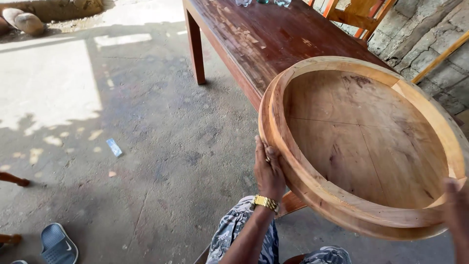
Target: Sanding the inner and outer edges of a circular wooden frame to smooth the surface.
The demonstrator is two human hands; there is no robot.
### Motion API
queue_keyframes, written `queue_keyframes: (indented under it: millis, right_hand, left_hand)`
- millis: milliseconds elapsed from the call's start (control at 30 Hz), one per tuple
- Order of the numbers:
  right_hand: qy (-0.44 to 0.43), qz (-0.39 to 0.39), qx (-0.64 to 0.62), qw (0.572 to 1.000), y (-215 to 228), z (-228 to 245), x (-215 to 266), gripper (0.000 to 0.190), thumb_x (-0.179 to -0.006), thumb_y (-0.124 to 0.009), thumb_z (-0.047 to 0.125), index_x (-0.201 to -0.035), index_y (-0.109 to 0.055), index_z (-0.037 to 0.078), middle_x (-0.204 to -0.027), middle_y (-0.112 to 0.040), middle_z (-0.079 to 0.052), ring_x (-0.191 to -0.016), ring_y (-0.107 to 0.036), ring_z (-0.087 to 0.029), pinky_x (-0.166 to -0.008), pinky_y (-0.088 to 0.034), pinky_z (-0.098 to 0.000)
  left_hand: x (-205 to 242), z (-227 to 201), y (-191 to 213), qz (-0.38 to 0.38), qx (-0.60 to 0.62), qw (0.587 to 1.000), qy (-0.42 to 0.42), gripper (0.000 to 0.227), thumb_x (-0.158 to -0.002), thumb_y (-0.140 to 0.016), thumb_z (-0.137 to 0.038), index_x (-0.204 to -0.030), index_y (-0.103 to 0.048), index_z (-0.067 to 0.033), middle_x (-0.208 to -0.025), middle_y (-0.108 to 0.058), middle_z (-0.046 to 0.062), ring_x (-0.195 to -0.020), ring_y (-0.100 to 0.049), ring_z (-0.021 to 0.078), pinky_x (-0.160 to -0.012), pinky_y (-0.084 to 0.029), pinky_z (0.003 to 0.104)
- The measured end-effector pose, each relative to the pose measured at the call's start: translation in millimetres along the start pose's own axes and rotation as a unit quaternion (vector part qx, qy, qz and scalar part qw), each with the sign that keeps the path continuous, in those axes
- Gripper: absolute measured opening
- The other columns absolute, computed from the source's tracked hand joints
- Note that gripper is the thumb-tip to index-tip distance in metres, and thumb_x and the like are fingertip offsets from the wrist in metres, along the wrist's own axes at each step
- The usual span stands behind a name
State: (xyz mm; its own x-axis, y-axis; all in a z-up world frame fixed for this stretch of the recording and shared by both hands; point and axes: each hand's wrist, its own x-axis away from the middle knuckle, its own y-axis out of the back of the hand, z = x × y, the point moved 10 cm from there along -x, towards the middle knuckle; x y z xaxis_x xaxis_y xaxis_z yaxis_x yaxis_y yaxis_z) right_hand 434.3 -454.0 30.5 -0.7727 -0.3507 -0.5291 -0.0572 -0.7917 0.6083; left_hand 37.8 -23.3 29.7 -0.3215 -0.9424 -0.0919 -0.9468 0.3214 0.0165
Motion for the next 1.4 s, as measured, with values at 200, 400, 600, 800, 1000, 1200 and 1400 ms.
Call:
queue_keyframes:
  millis: [200, 400, 600, 800, 1000, 1200, 1400]
  right_hand:
    - [0.120, 0.248, 0.157, 0.948, -103.0, 318.5, 59.8, 0.075, -0.092, -0.058, 0.049, -0.155, -0.043, 0.011, -0.157, -0.046, -0.016, -0.141, -0.046, -0.034, -0.117, -0.036, -0.0473]
    - [0.131, 0.354, 0.186, 0.907, -142.6, 347.3, 66.7, 0.085, -0.086, -0.055, 0.061, -0.156, -0.040, 0.015, -0.157, -0.040, -0.013, -0.143, -0.037, -0.033, -0.115, -0.027, -0.0450]
    - [0.135, 0.354, 0.198, 0.904, -143.2, 336.9, 71.2, 0.082, -0.086, -0.055, 0.063, -0.150, -0.046, 0.013, -0.160, -0.038, -0.012, -0.144, -0.036, -0.031, -0.115, -0.028, -0.0438]
    - [0.084, 0.380, 0.233, 0.891, -150.1, 320.8, 73.2, 0.086, -0.082, -0.057, 0.063, -0.152, -0.047, 0.015, -0.159, -0.037, -0.009, -0.144, -0.034, -0.028, -0.115, -0.027, -0.0430]
    - [0.089, 0.383, 0.248, 0.885, -148.6, 315.7, 72.0, 0.086, -0.082, -0.056, 0.066, -0.153, -0.045, 0.017, -0.160, -0.035, -0.008, -0.147, -0.031, -0.027, -0.116, -0.025, -0.0436]
    - [0.074, 0.409, 0.281, 0.865, -157.5, 307.2, 72.1, 0.088, -0.081, -0.055, 0.066, -0.155, -0.041, 0.020, -0.165, -0.029, -0.007, -0.149, -0.027, -0.027, -0.114, -0.022, -0.0449]
    - [0.102, 0.380, 0.248, 0.885, -149.9, 313.1, 75.7, 0.085, -0.083, -0.055, 0.066, -0.152, -0.045, 0.018, -0.161, -0.035, -0.007, -0.146, -0.031, -0.025, -0.117, -0.025, -0.0439]
  left_hand:
    - [62.8, -32.9, 3.1, 0.075, -0.013, 0.984, -0.158, 0.061, -0.112, -0.037, -0.028, -0.161, -0.021, 0.0050, -0.169, -0.018, 0.032, -0.157, -0.019, 0.0475, -0.125, -0.025, 0.044]
    - [-29.9, -15.3, -9.0, 0.072, -0.003, 0.980, -0.185, 0.060, -0.108, -0.042, -0.020, -0.161, -0.025, 0.0023, -0.168, -0.024, 0.030, -0.157, -0.022, 0.0439, -0.126, -0.026, 0.043]
    - [-23.0, -30.4, 4.8, 0.084, 0.028, 0.967, -0.239, 0.055, -0.105, -0.048, -0.006, -0.159, -0.036, -0.0014, -0.167, -0.032, 0.026, -0.157, -0.029, 0.0416, -0.126, -0.031, 0.043]
    - [-34.2, -4.9, -6.5, 0.151, 0.078, 0.963, -0.210, 0.051, -0.105, -0.045, 0.000, -0.157, -0.042, -0.0004, -0.169, -0.032, 0.021, -0.159, -0.025, 0.0373, -0.129, -0.024, 0.045]
    - [-69.5, -0.3, -9.5, 0.158, 0.153, 0.957, -0.192, 0.048, -0.107, -0.041, 0.000, -0.155, -0.044, -0.0021, -0.168, -0.035, 0.016, -0.160, -0.027, 0.0313, -0.131, -0.021, 0.045]
    - [-51.8, 4.8, -10.2, 0.184, 0.204, 0.946, -0.174, 0.044, -0.109, -0.046, -0.006, -0.152, -0.052, -0.0039, -0.169, -0.038, 0.014, -0.161, -0.026, 0.0301, -0.133, -0.018, 0.044]
    - [-110.2, -11.9, -24.8, 0.165, 0.168, 0.951, -0.202, 0.045, -0.113, -0.042, -0.019, -0.155, -0.046, -0.0033, -0.169, -0.036, 0.016, -0.163, -0.025, 0.0307, -0.134, -0.017, 0.044]
